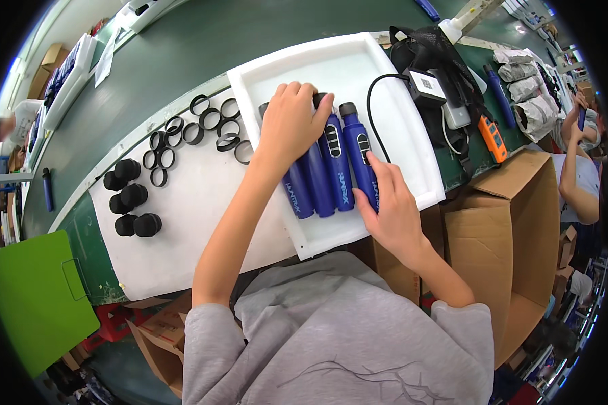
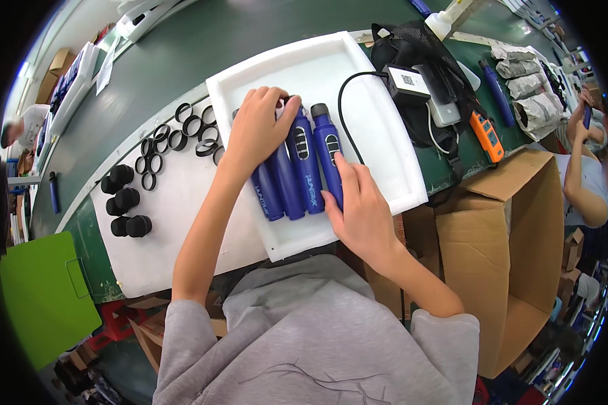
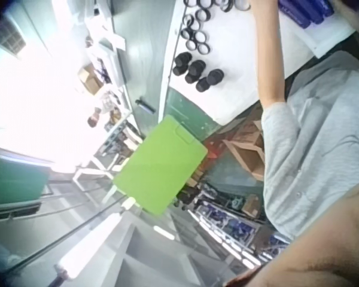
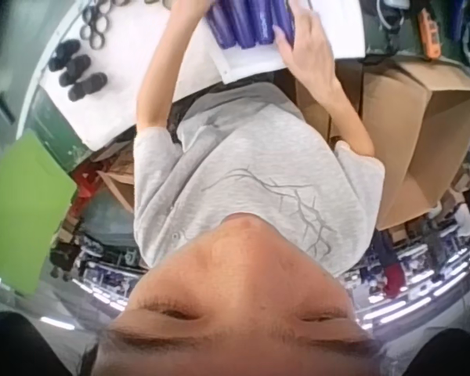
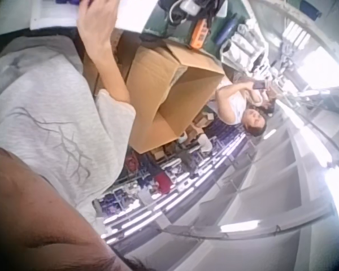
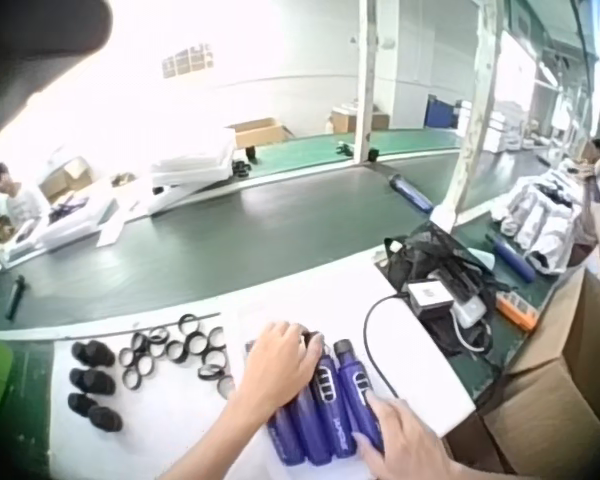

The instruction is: The person assembles blue handheld microphones by screwing black mesh heads onto the bodies. They retrieve the microphone bodies from a cardboard box and place the assembled units into a white foam tray. The person also organizes the black mesh heads and metal rings on the workbench.

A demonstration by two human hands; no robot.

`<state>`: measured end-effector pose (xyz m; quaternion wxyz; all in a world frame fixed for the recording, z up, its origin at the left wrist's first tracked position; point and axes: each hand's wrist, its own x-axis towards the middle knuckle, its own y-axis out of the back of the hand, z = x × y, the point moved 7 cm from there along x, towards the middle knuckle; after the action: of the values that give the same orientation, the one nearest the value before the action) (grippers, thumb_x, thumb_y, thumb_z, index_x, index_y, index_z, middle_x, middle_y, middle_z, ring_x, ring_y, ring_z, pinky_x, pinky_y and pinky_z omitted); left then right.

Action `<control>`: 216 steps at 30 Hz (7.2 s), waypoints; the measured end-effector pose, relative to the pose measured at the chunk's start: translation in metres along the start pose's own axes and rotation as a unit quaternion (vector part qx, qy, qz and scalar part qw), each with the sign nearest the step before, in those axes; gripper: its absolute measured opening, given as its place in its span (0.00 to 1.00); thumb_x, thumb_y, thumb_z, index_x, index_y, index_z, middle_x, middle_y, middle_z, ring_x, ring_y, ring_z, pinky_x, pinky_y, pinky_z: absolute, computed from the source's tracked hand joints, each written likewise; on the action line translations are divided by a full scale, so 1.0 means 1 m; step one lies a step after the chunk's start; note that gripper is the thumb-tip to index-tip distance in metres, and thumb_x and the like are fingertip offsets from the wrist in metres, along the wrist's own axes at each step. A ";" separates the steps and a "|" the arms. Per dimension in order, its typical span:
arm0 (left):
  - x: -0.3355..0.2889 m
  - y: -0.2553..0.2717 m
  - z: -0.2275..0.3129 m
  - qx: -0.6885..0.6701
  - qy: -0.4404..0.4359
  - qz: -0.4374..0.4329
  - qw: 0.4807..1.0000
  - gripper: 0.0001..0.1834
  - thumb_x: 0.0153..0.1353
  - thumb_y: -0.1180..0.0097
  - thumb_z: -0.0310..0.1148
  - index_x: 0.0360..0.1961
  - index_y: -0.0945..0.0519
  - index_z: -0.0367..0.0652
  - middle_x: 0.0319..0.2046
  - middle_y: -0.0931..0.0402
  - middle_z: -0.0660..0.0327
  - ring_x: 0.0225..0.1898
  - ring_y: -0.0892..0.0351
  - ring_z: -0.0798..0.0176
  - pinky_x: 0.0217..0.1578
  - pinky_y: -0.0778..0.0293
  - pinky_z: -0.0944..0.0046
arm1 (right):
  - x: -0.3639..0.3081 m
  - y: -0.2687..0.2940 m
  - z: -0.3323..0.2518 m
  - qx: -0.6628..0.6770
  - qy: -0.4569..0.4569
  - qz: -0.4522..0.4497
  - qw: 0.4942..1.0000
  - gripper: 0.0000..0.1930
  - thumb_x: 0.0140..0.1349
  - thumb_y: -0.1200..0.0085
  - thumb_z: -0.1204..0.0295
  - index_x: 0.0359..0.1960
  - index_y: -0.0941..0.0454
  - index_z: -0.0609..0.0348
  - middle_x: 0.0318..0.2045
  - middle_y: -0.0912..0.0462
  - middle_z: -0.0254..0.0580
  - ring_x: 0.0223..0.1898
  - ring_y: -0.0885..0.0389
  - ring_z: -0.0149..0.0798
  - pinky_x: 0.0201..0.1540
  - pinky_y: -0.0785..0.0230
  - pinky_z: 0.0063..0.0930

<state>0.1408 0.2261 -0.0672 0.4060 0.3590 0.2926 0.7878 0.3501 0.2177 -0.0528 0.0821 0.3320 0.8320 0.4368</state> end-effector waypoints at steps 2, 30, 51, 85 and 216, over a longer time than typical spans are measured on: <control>-0.014 0.006 0.008 -0.002 -0.010 0.026 1.000 0.17 0.66 0.41 0.42 0.37 0.17 0.35 0.34 0.19 0.53 0.39 0.23 0.50 0.45 0.28 0.53 | -0.004 0.001 0.000 0.002 0.029 0.013 1.000 0.30 0.62 0.39 0.75 0.65 0.35 0.68 0.51 0.26 0.59 0.48 0.21 0.58 0.50 0.26 0.44; -0.012 -0.008 0.034 0.026 -0.076 -0.025 0.996 0.24 0.64 0.39 0.43 0.53 0.19 0.33 0.46 0.20 0.48 0.49 0.23 0.48 0.53 0.29 0.52 | 0.021 0.039 0.030 -0.100 -0.030 0.048 0.993 0.13 0.61 0.36 0.68 0.41 0.22 0.63 0.34 0.22 0.50 0.31 0.18 0.53 0.35 0.25 0.42; -0.011 -0.026 0.049 0.035 -0.055 -0.103 0.993 0.28 0.62 0.38 0.43 0.56 0.24 0.31 0.50 0.22 0.46 0.57 0.26 0.46 0.58 0.30 0.51 | -0.031 0.094 0.077 -0.061 -0.133 -0.026 0.989 0.08 0.58 0.35 0.73 0.34 0.21 0.62 0.25 0.23 0.42 0.24 0.24 0.40 0.28 0.32 0.34; -0.098 -0.230 0.396 0.067 -0.607 -0.163 0.775 0.26 0.57 0.44 0.32 0.57 0.31 0.41 0.48 0.29 0.53 0.54 0.27 0.48 0.67 0.35 0.42 | -0.313 0.148 0.539 -0.377 -0.404 -0.483 0.679 0.18 0.66 0.46 0.56 0.51 0.13 0.47 0.50 0.13 0.41 0.50 0.13 0.41 0.50 0.21 0.38; -0.124 -0.229 0.368 0.055 -0.610 -0.114 0.782 0.20 0.56 0.44 0.34 0.47 0.36 0.46 0.42 0.31 0.56 0.46 0.25 0.53 0.56 0.24 0.47 | -0.233 0.036 0.600 0.689 -0.377 0.330 0.524 0.28 0.64 0.39 0.57 0.63 0.27 0.54 0.59 0.21 0.41 0.61 0.24 0.43 0.67 0.35 0.47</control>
<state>0.5854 0.2976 -0.0700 0.5659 0.7504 0.0655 0.3353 0.8018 0.4900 -0.4235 -0.0164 0.6695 0.5968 -0.4420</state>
